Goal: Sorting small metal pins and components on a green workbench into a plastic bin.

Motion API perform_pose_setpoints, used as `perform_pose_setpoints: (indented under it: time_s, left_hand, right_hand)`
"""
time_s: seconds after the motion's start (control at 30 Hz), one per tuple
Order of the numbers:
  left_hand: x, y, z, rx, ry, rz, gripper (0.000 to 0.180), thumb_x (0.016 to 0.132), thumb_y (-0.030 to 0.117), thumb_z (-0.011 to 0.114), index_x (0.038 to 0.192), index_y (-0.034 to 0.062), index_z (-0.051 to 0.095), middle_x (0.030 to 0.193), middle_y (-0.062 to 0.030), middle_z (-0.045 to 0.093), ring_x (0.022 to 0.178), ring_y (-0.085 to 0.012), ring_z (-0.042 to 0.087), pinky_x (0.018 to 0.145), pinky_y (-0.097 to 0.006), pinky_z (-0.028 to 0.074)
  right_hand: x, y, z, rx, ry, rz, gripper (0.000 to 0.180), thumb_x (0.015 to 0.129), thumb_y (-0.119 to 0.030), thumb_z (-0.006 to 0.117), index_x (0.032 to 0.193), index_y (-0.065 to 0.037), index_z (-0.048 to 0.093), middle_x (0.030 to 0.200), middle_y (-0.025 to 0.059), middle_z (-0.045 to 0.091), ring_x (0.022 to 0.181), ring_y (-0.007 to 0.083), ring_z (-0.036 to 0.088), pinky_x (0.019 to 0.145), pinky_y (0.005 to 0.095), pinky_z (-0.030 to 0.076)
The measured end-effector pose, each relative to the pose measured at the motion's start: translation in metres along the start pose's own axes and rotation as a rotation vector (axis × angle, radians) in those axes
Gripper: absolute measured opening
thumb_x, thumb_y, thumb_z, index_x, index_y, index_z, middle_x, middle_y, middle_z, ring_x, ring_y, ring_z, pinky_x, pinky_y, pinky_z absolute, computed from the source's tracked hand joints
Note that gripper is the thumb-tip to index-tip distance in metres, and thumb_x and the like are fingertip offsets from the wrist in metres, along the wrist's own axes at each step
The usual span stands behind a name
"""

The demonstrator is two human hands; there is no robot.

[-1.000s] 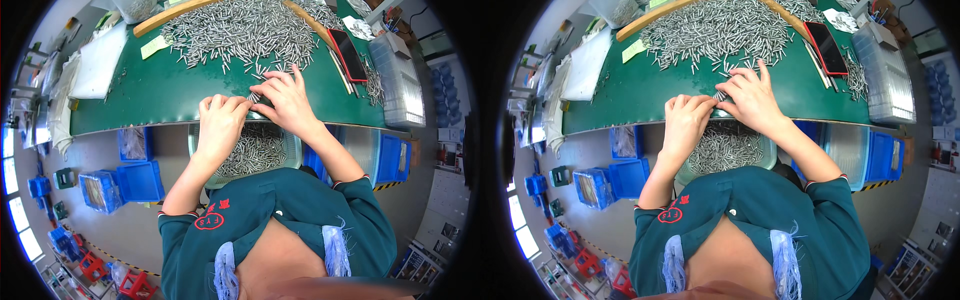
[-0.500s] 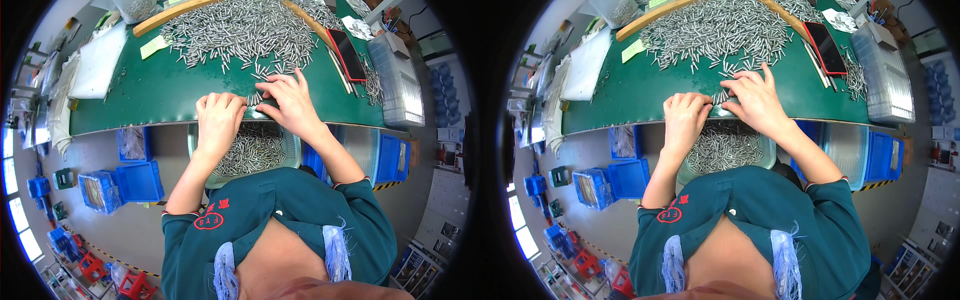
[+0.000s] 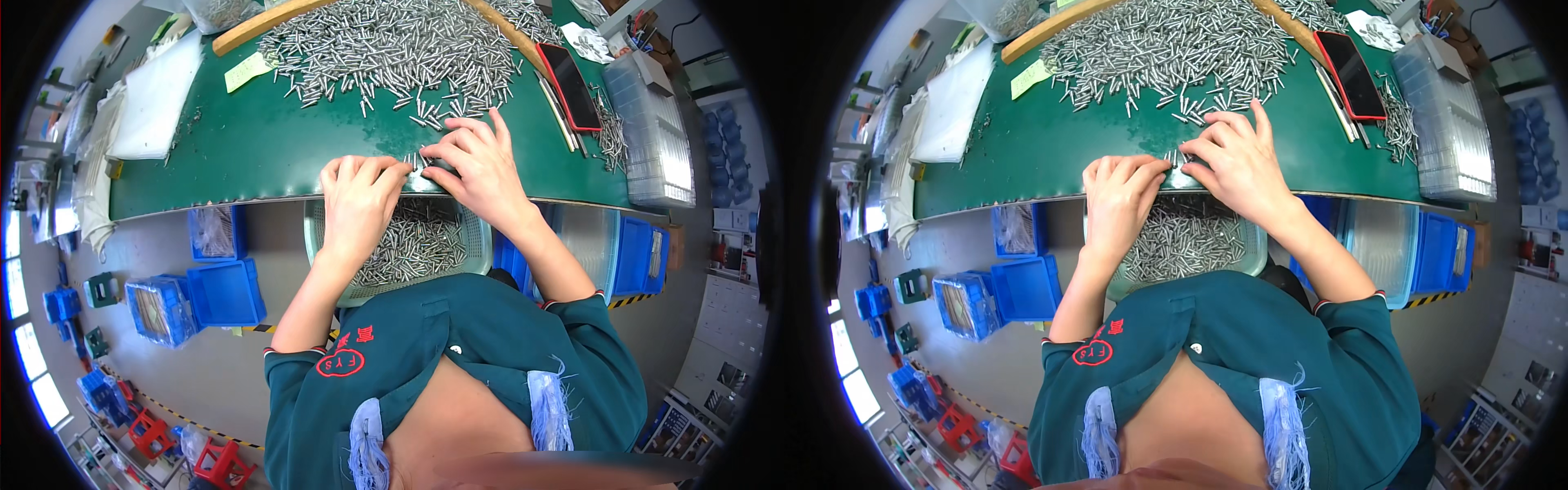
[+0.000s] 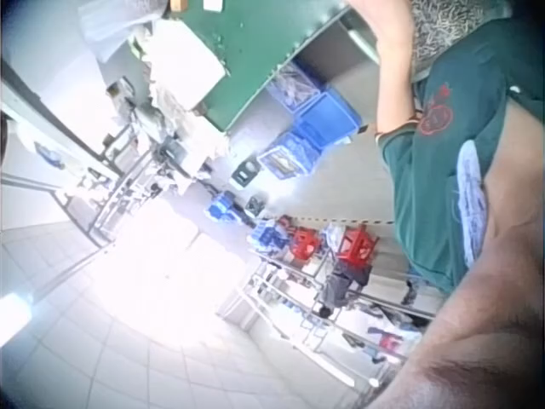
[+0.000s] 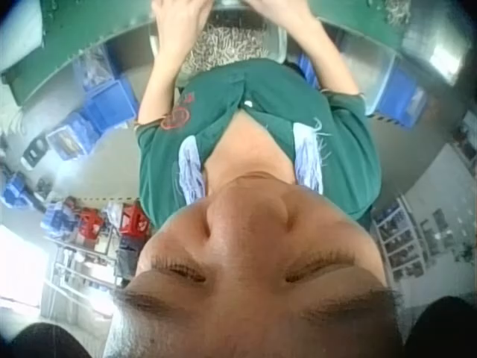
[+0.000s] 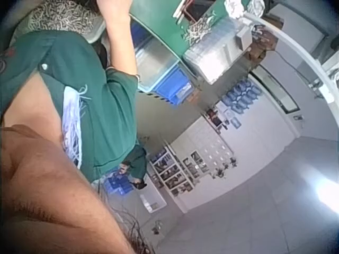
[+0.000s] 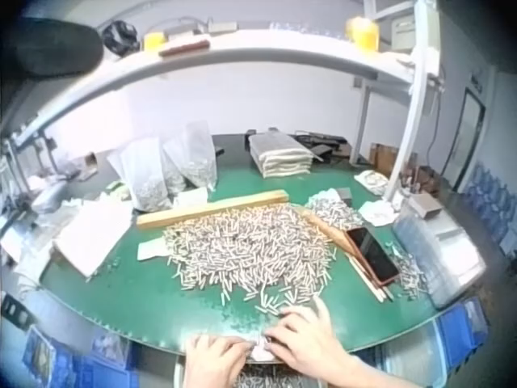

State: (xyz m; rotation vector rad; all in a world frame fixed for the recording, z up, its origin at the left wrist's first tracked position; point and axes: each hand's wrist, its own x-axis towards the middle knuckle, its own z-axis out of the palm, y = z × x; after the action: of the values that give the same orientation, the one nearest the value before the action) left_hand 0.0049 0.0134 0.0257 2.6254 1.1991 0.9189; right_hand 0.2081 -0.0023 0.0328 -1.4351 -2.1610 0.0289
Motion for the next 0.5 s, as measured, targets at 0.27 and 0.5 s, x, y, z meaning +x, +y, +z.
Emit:
perform_pose_setpoints:
  time_s: [0.27,0.5]
  left_hand:
    - [0.012,-0.001,0.008,0.054,-0.042,-0.019,0.017,0.081,0.018,0.071,0.098,0.0145,0.068,0.091,0.0005,0.058,0.090,-0.0204,0.053,0.091,-0.042,0.036]
    - [0.013,-0.010,0.015,0.004,0.093,-0.012,0.012,0.082,0.016,0.070,0.094,0.0147,0.069,0.088,0.0034,0.062,0.085,-0.0177,0.055,0.087,-0.038,0.038]
  right_hand:
    - [0.003,0.000,0.003,-0.101,0.053,-0.032,0.013,0.075,-0.023,0.076,0.085,-0.017,0.069,0.090,-0.0023,0.059,0.112,0.0200,0.053,0.109,0.0633,0.022]
    - [0.006,-0.001,0.003,-0.093,0.067,-0.036,0.013,0.074,-0.023,0.076,0.080,-0.015,0.067,0.090,-0.0022,0.060,0.111,0.0197,0.054,0.108,0.0617,0.025]
